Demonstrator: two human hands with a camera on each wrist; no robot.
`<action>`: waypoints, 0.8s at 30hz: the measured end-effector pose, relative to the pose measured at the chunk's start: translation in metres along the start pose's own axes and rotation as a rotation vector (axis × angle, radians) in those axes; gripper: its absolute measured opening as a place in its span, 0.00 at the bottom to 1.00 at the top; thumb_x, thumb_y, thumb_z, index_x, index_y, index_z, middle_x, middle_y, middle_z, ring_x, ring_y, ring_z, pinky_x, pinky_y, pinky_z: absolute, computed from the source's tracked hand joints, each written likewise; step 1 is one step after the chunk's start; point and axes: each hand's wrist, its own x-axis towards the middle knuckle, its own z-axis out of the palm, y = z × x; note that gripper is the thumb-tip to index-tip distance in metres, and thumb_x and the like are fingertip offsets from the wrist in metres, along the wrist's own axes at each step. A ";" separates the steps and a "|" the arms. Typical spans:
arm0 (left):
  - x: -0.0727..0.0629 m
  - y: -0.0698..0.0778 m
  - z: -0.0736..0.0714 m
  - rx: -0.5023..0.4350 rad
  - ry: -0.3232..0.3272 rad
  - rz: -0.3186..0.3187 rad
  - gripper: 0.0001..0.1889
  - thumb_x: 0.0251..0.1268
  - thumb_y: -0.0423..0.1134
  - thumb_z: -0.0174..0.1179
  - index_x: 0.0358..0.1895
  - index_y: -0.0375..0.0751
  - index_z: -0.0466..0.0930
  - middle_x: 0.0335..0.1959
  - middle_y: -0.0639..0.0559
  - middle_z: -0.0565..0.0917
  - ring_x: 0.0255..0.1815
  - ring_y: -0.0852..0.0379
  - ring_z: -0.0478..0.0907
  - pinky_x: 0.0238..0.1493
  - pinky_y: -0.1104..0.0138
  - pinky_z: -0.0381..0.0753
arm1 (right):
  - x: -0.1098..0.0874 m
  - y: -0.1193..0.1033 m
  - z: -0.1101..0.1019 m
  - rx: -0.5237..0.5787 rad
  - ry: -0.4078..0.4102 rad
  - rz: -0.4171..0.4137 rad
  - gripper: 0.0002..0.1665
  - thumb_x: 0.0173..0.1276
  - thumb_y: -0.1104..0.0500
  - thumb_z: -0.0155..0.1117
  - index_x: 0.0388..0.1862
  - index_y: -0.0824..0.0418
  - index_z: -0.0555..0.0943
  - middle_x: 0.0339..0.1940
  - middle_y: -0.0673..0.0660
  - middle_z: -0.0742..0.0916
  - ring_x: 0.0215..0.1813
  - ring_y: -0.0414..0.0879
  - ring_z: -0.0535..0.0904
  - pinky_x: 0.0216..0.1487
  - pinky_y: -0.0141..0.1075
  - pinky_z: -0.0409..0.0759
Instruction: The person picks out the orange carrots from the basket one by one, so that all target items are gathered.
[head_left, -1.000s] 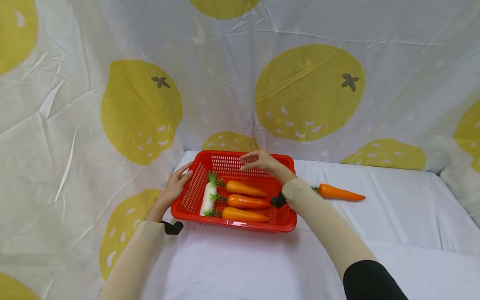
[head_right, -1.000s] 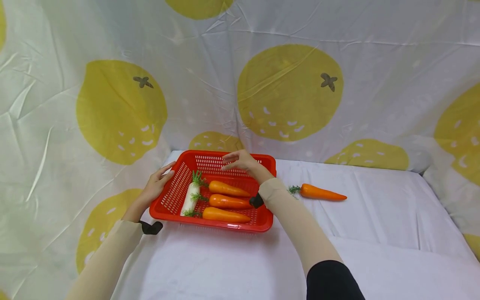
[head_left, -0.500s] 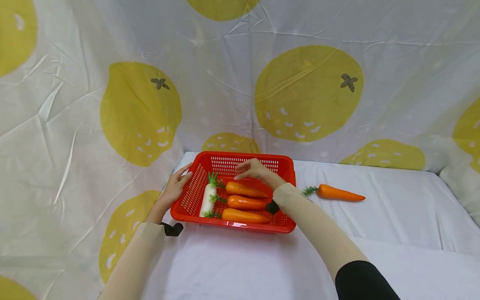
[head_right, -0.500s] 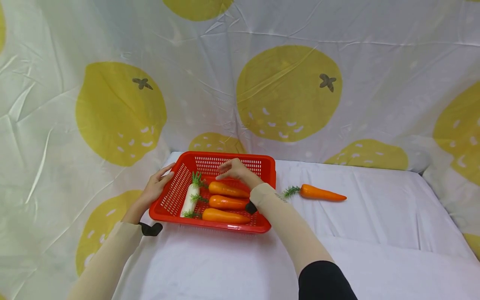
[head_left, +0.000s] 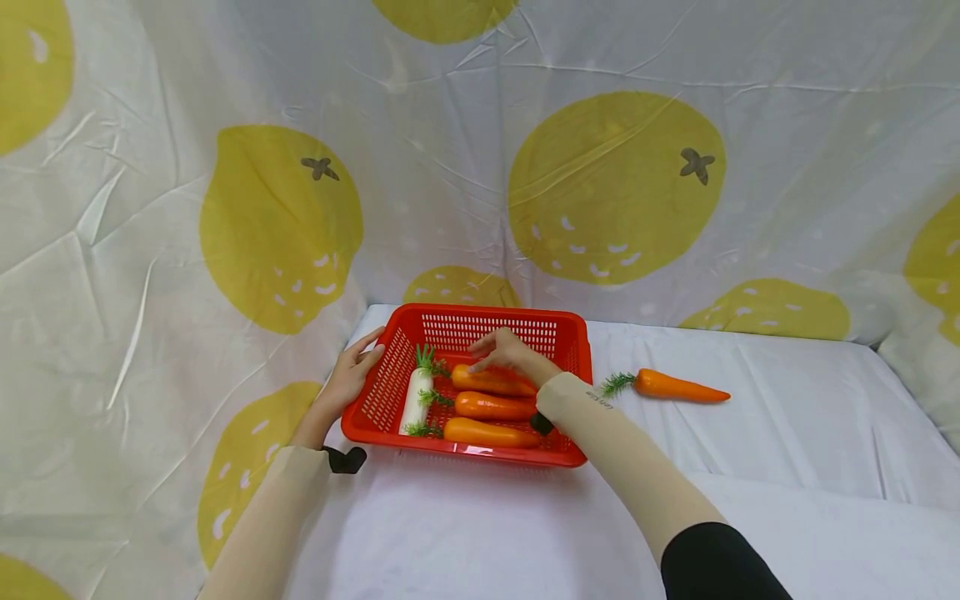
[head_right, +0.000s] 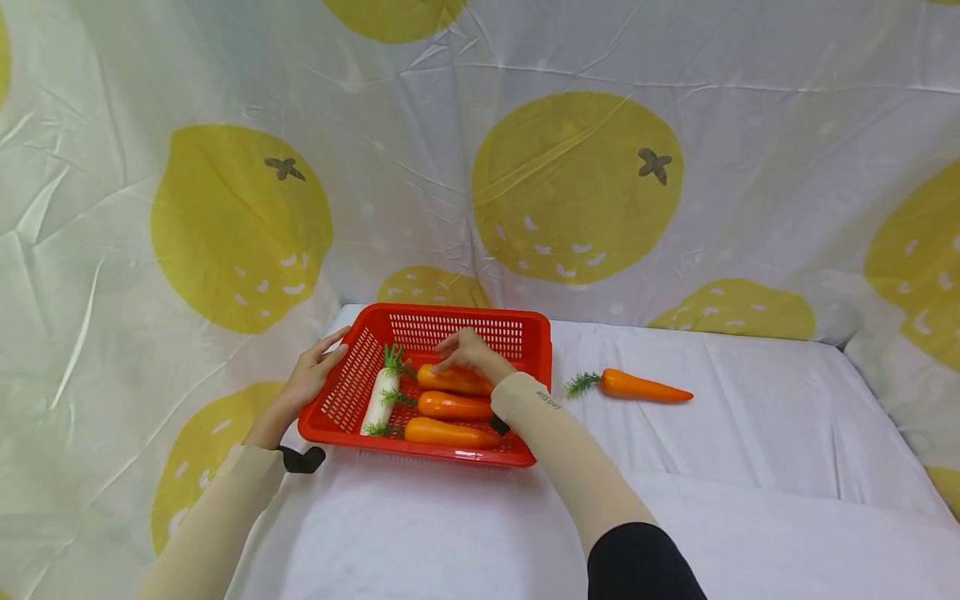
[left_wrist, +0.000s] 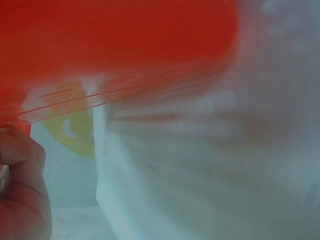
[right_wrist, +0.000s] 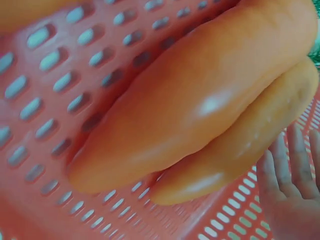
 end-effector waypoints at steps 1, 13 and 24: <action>0.000 0.000 0.000 -0.003 0.001 0.000 0.29 0.82 0.43 0.46 0.80 0.44 0.53 0.59 0.22 0.74 0.48 0.27 0.79 0.40 0.56 0.86 | 0.000 0.001 0.000 -0.003 0.000 0.000 0.26 0.58 0.69 0.76 0.57 0.69 0.83 0.54 0.63 0.86 0.60 0.54 0.80 0.52 0.40 0.81; -0.002 0.002 0.001 0.007 0.014 0.033 0.29 0.82 0.43 0.46 0.79 0.39 0.54 0.57 0.20 0.75 0.42 0.37 0.84 0.38 0.61 0.86 | -0.005 0.007 0.004 -0.091 -0.011 0.009 0.26 0.55 0.69 0.78 0.55 0.69 0.84 0.51 0.62 0.87 0.55 0.55 0.81 0.49 0.38 0.82; -0.006 0.013 0.003 -0.009 -0.007 0.012 0.28 0.82 0.37 0.44 0.79 0.36 0.52 0.58 0.18 0.73 0.47 0.25 0.79 0.42 0.47 0.85 | -0.008 0.011 0.005 -0.109 -0.023 0.017 0.25 0.54 0.72 0.77 0.54 0.69 0.84 0.53 0.62 0.86 0.56 0.54 0.80 0.45 0.35 0.82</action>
